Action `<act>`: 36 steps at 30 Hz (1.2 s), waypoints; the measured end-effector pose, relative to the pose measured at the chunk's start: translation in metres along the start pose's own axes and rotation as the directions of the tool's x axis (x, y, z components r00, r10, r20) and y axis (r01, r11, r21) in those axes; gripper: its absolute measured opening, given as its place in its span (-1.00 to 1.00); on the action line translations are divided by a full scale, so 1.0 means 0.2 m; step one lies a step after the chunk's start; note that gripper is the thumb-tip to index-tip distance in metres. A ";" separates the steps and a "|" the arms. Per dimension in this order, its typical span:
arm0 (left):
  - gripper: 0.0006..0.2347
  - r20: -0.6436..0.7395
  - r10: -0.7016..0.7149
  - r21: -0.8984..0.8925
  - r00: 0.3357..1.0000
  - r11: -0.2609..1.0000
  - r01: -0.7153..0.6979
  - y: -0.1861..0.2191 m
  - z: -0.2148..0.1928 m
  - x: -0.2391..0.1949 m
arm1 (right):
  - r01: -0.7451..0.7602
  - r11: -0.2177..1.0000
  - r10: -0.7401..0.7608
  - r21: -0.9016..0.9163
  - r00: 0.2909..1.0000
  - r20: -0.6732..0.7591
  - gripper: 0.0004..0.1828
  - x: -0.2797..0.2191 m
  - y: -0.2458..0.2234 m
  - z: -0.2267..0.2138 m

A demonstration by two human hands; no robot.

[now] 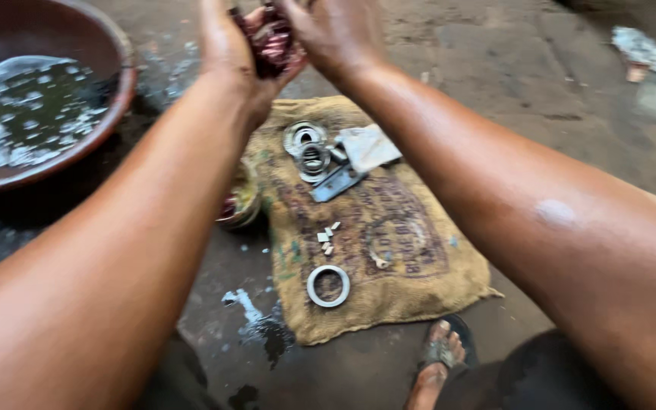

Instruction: The person applies a red grease-like substance by hand to several metal mechanical parts, including bearings and rings, laid out on a burlap sack. The person picks up each part, rubs the grease onto it, and places it back on the sack.

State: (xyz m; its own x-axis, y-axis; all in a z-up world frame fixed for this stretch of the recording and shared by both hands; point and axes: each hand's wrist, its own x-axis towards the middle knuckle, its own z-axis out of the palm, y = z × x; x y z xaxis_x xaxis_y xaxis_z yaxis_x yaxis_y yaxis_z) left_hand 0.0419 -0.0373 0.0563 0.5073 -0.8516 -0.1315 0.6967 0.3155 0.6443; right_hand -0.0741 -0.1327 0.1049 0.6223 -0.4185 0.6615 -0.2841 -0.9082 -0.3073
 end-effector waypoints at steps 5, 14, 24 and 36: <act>-0.37 -0.064 0.006 0.001 0.998 1.000 -0.006 -0.05 0.02 0.06 | 0.058 0.997 -0.056 0.040 0.997 -0.056 -0.66 -0.02 0.01 -0.01; -0.33 -0.047 -0.003 0.061 0.999 0.998 0.006 -0.01 0.09 -0.06 | 0.109 0.968 -0.116 0.228 0.993 0.016 -0.77 -0.04 -0.03 -0.07; -0.30 -0.013 -0.035 0.035 0.999 0.999 0.035 0.02 0.12 -0.17 | 0.007 0.907 -0.044 0.421 0.996 0.080 -0.75 -0.03 -0.02 -0.02; -0.28 -0.134 -0.161 0.109 0.978 0.978 0.176 0.01 0.09 -0.24 | -0.357 0.764 0.079 0.537 0.878 0.472 -0.85 -0.02 0.05 -0.07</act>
State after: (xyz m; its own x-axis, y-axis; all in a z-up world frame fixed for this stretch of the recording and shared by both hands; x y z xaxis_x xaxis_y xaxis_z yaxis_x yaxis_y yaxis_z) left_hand 0.0089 -0.0033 0.0775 0.4515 -0.8278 -0.3332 0.7156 0.1128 0.6894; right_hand -0.0900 -0.1405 0.1089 0.8683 -0.4375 0.2338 -0.0476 -0.5426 -0.8386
